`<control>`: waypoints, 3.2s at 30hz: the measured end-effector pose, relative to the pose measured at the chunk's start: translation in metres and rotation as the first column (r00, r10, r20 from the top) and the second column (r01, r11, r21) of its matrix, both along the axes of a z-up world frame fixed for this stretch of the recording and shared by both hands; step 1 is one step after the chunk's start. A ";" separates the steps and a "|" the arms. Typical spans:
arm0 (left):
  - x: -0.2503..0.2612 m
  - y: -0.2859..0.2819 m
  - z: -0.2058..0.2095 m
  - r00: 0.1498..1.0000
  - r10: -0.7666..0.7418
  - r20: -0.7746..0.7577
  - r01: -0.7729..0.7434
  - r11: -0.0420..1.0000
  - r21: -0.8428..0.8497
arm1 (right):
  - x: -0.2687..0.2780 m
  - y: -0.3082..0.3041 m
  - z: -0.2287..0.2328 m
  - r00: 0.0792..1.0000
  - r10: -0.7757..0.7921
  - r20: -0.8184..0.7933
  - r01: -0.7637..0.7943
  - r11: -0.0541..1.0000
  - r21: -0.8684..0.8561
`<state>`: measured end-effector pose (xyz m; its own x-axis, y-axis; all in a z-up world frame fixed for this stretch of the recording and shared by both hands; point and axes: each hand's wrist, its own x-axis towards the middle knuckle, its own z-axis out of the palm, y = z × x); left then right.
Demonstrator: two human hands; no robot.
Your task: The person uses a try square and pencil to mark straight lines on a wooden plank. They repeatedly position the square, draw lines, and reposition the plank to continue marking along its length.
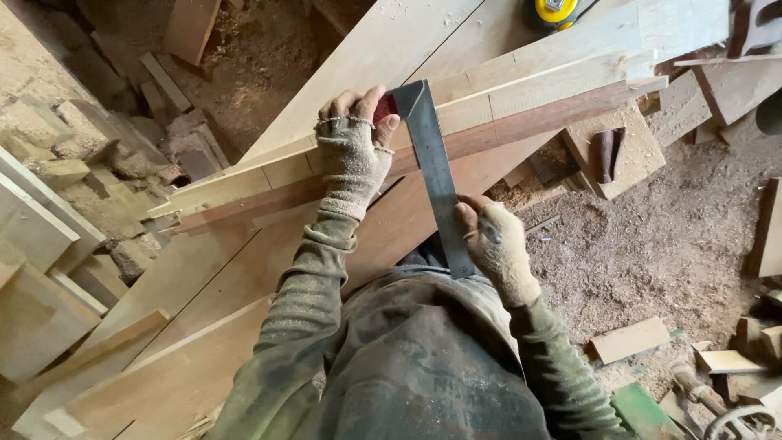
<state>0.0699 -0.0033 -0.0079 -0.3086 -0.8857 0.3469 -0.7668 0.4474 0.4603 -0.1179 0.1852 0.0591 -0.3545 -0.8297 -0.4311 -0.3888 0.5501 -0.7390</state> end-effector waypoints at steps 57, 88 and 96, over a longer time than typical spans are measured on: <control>-0.003 0.003 0.024 1.000 -0.018 -0.006 0.018 1.000 -0.020 | -0.025 -0.060 0.040 0.848 0.362 -0.387 -0.511 0.751 -0.417; 0.191 -0.021 0.005 0.997 -0.012 0.071 0.016 0.998 -0.058 | 0.184 -0.008 -0.023 0.962 0.126 0.241 -0.122 0.992 -0.032; 0.189 -0.019 -0.012 0.998 -0.062 -0.032 0.065 0.989 0.136 | 0.191 -0.007 -0.011 0.980 0.076 0.185 -0.093 0.992 0.086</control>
<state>0.2593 -0.0228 -0.0203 -0.3576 -0.9043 0.2333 -0.7248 0.4263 0.5412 0.0733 0.1782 0.0478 -0.1937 -0.8061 -0.5591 -0.3013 0.5913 -0.7481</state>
